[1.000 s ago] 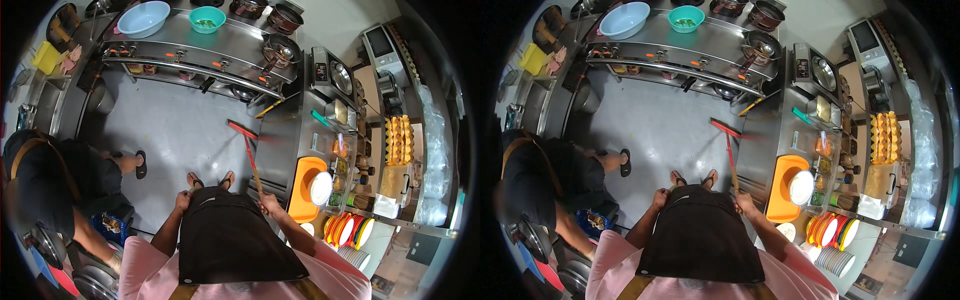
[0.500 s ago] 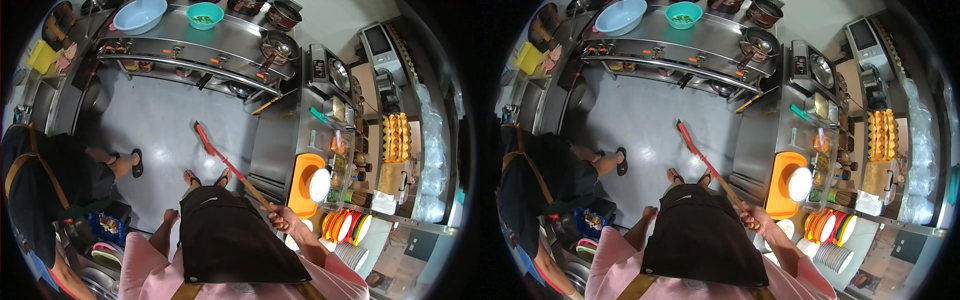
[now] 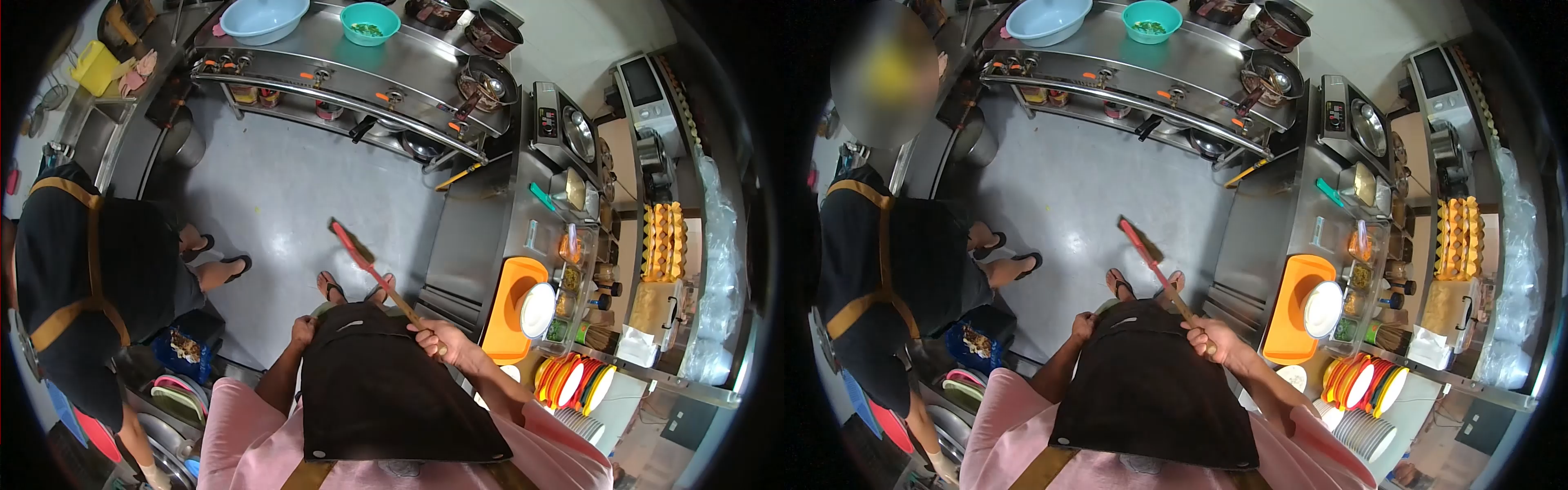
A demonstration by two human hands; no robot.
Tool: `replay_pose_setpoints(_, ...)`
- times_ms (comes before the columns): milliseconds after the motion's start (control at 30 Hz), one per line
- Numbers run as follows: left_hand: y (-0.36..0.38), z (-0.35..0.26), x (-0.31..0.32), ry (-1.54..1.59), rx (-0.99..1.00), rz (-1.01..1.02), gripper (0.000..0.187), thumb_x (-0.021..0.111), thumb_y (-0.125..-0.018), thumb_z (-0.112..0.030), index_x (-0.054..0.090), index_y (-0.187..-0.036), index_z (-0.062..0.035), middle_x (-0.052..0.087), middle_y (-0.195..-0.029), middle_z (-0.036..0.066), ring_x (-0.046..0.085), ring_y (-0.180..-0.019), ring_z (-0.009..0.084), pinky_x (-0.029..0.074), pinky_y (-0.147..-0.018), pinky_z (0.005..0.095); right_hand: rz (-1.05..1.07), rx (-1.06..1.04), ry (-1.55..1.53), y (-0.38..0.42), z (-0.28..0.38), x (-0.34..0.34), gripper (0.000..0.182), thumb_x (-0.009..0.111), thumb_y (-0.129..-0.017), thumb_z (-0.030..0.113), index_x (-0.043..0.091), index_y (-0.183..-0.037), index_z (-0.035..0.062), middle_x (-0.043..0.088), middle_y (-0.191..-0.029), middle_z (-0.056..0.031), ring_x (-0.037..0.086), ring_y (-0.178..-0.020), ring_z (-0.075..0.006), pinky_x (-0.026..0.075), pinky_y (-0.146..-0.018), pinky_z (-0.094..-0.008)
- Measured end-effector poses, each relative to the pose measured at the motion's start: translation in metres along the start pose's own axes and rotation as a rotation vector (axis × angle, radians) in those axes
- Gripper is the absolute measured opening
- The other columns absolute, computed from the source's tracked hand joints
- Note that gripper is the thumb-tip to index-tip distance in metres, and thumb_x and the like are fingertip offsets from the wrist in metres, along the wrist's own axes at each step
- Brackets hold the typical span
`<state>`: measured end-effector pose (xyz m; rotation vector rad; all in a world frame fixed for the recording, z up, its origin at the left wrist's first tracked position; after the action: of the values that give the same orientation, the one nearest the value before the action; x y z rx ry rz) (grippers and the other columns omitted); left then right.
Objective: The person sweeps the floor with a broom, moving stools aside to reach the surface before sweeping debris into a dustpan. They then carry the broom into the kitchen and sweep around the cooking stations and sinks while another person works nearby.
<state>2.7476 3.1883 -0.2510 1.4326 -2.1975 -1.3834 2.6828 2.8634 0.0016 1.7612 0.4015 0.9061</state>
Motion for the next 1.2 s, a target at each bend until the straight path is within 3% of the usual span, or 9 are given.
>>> replay_pose_setpoints(167, -0.001, 0.086, -0.008, -0.056, -0.128, -0.045, 0.03, 0.061, -0.088, -0.028, 0.07, -0.089, 0.0, 0.07, -0.082, 0.019, 0.067, -0.078, 0.0309, 0.051, -0.074, 0.0394, 0.179, 0.074, -0.268, 0.029, -0.005, 0.016, 0.03, 0.039, -0.105, 0.027, 0.045, -0.121, 0.0027, 0.034, -0.064, 0.0048, 0.033, -0.045, -0.0033, 0.027, -0.037, -0.0193)
replay_pose_setpoints(333, -0.009, 0.128, 0.002, 0.296, -0.147, 0.02, 0.028, 0.059, -0.089, -0.026, 0.066, -0.081, 0.0007, 0.067, -0.076, 0.018, 0.062, -0.07, 0.0333, 0.049, -0.07, 0.0439, -0.074, -0.142, 0.131, 0.062, 0.017, 0.024, 0.031, 0.04, -0.105, 0.029, 0.05, -0.117, 0.0017, 0.037, -0.066, 0.004, 0.035, -0.045, -0.0041, 0.028, -0.035, -0.0189)
replay_pose_setpoints(367, -0.011, 0.129, 0.003, 0.4, -0.147, 0.022, 0.028, 0.058, -0.089, -0.024, 0.066, -0.08, 0.0008, 0.067, -0.075, 0.018, 0.062, -0.069, 0.033, 0.048, -0.069, 0.0445, -0.147, -0.187, 0.205, 0.063, 0.025, 0.025, 0.032, 0.04, -0.105, 0.03, 0.051, -0.117, 0.0018, 0.038, -0.066, 0.004, 0.035, -0.045, -0.0042, 0.028, -0.034, -0.0187)
replay_pose_setpoints(500, -0.006, 0.103, -0.002, 0.092, -0.08, -0.099, 0.026, 0.056, -0.091, -0.022, 0.069, -0.087, 0.0001, 0.07, -0.081, 0.017, 0.066, -0.077, 0.0311, 0.051, -0.074, 0.0406, -0.426, -0.447, 0.733, 0.034, 0.075, 0.042, 0.031, 0.044, -0.102, 0.033, 0.053, -0.102, 0.0027, 0.049, -0.064, -0.0007, 0.039, -0.043, -0.0076, 0.031, -0.033, -0.0241)
replay_pose_setpoints(633, 0.019, 0.045, -0.011, 0.103, 0.044, -0.121, 0.033, 0.056, -0.091, -0.03, 0.071, -0.095, -0.001, 0.071, -0.091, 0.019, 0.069, -0.09, 0.0339, 0.052, -0.082, 0.0392, -0.573, -0.555, 0.75, -0.063, 0.135, 0.01, 0.033, 0.045, -0.101, 0.032, 0.05, -0.089, 0.0011, 0.049, -0.058, -0.0058, 0.044, -0.042, -0.0151, 0.034, -0.034, -0.0308)
replay_pose_setpoints(800, 0.022, 0.066, -0.007, 0.116, 0.118, -0.18, 0.035, 0.055, -0.091, -0.033, 0.071, -0.094, -0.0012, 0.071, -0.091, 0.021, 0.069, -0.09, 0.034, 0.052, -0.081, 0.0409, -0.588, -0.488, 0.744, -0.124, 0.125, -0.013, 0.03, 0.044, -0.101, 0.028, 0.05, -0.09, 0.0007, 0.051, -0.058, -0.0089, 0.046, -0.043, -0.0181, 0.037, -0.036, -0.0345)
replay_pose_setpoints(867, 0.042, 0.067, -0.011, 0.101, -0.035, -0.173, 0.034, 0.056, -0.09, -0.032, 0.071, -0.093, -0.0008, 0.07, -0.089, 0.021, 0.069, -0.088, 0.034, 0.052, -0.079, 0.0415, -0.527, -0.405, 0.723, -0.121, 0.094, -0.023, 0.028, 0.045, -0.102, 0.028, 0.05, -0.092, 0.0015, 0.05, -0.058, -0.0082, 0.046, -0.043, -0.0179, 0.037, -0.036, -0.0344)
replay_pose_setpoints(1067, 0.015, 0.132, 0.033, -0.016, -0.028, -0.004, 0.032, 0.055, -0.089, -0.029, 0.07, -0.079, -0.0023, 0.068, -0.075, 0.018, 0.067, -0.077, 0.0337, 0.051, -0.074, 0.0443, -0.235, -0.127, 0.429, 0.005, 0.038, 0.014, 0.023, 0.047, -0.102, 0.028, 0.051, -0.106, 0.0052, 0.044, -0.059, 0.0017, 0.04, -0.043, -0.0077, 0.03, -0.037, -0.0224)
replay_pose_setpoints(1200, 0.014, 0.112, 0.028, 0.09, -0.101, -0.062, 0.034, 0.054, -0.089, -0.03, 0.069, -0.076, -0.0016, 0.068, -0.073, 0.018, 0.067, -0.078, 0.0348, 0.05, -0.074, 0.0444, -0.317, -0.149, 0.647, 0.077, 0.035, 0.021, 0.027, 0.05, -0.1, 0.032, 0.054, -0.105, 0.0059, 0.048, -0.06, 0.0019, 0.038, -0.041, -0.0053, 0.028, -0.036, -0.0208)
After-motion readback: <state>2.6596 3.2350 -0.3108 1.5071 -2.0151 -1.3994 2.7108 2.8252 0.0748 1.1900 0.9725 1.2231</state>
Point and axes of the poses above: each hand's wrist, its own y-axis away from the middle knuckle, its own x-axis out of the palm, z = x × y, the point moved 7 cm from there along -y, towards the middle knuckle
